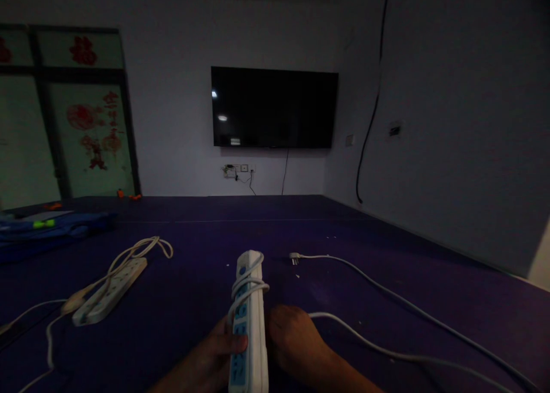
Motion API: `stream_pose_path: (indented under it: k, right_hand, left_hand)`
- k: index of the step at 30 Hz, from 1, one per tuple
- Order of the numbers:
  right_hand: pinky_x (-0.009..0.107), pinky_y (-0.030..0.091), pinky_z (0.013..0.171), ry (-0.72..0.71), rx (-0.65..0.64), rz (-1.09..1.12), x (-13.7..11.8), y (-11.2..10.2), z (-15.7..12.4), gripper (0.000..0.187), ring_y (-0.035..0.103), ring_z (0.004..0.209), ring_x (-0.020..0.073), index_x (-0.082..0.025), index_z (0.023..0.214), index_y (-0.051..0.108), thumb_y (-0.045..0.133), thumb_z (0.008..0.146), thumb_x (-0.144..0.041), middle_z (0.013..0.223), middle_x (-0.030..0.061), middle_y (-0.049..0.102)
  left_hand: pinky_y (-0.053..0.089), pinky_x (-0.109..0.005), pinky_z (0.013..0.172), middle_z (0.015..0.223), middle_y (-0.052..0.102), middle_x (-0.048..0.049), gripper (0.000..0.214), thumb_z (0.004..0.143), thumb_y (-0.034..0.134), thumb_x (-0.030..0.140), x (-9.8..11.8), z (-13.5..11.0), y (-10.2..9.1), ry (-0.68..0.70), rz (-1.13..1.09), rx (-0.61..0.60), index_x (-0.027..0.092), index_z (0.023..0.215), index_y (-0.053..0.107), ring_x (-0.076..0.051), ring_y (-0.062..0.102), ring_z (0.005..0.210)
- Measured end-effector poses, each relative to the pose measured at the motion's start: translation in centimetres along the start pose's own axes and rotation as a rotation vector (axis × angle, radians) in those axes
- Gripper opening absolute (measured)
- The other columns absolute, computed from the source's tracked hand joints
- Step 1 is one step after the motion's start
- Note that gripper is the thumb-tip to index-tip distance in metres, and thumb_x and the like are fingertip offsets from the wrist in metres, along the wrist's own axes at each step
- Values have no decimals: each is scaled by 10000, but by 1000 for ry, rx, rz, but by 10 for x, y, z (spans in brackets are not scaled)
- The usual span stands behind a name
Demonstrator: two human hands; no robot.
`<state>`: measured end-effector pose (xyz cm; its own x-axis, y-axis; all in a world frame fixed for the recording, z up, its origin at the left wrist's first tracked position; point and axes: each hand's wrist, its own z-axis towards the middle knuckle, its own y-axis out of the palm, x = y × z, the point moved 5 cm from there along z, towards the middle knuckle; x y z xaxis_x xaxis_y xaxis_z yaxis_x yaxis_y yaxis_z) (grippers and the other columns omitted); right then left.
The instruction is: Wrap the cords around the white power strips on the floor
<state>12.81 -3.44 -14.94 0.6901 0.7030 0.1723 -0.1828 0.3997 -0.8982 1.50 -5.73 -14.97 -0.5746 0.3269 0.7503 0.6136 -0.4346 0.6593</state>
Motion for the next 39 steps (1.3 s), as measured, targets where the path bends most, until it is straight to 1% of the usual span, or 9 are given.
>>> stream_pose_path:
  k: [3,7,10,12,17,21,26,33,39]
  right_hand:
    - [262,316,524,31,23,-71,4,0,-1,103,548,608,137,-169,699,581,535,771,-111,682,20,615]
    - [260,271,504,84,250,-98,9,-17,-7,97,523,565,127,-195,731,567,547,817,-156,655,-10,588]
    - [254,267,511,89,404,-103,12,-29,-11,116,509,547,121,-203,742,572,529,850,-195,625,-14,570]
    - [247,278,517,109,473,-111,16,-35,-13,144,512,543,114,-202,769,590,492,873,-186,618,-11,568]
    - [232,306,518,140,543,-142,27,-43,-17,202,526,533,107,-212,856,620,428,920,-216,629,-12,585]
    - [243,310,511,144,626,-155,28,-49,-19,244,526,517,114,-213,854,627,401,939,-249,620,-11,586]
    - [231,317,516,184,729,-180,29,-59,-24,283,525,502,97,-196,860,641,385,951,-275,619,-6,600]
    - [218,370,574,285,767,-162,34,-68,-27,229,577,563,100,-198,862,671,459,922,-261,640,-5,630]
    - [214,391,579,397,861,-57,46,-73,-33,260,586,574,105,-194,832,664,447,926,-303,655,2,640]
  left_hand:
    - [434,-248,626,742,670,-14,406,513,810,146,-3,1,-3,-18,0,-28,167,897,682,-127,603,622]
    - [424,-236,580,785,671,-9,546,505,829,270,-2,2,-10,36,-4,1,196,1015,647,-121,596,580]
    - [367,-199,488,642,644,-18,547,523,812,407,-1,2,-14,47,56,-4,161,982,645,-111,564,525]
    - [331,-185,457,589,630,-28,482,563,785,411,0,2,-16,42,113,7,144,938,643,-104,545,503]
    - [310,-188,430,532,599,-29,521,619,685,414,-1,4,-21,-21,101,1,110,1038,617,-108,516,462]
    - [351,-213,438,594,647,-99,544,691,557,484,-1,4,-27,-43,34,56,44,1000,645,-146,561,503]
    - [444,-264,533,794,697,-99,416,711,617,403,-1,9,-34,16,-15,148,104,998,652,-165,613,566]
    - [435,-239,539,693,678,-106,483,656,718,421,-8,9,-39,-34,80,83,58,968,660,-169,626,587]
    - [444,-268,612,884,684,-100,398,595,743,211,-4,2,-27,-60,115,117,121,970,644,-177,635,672]
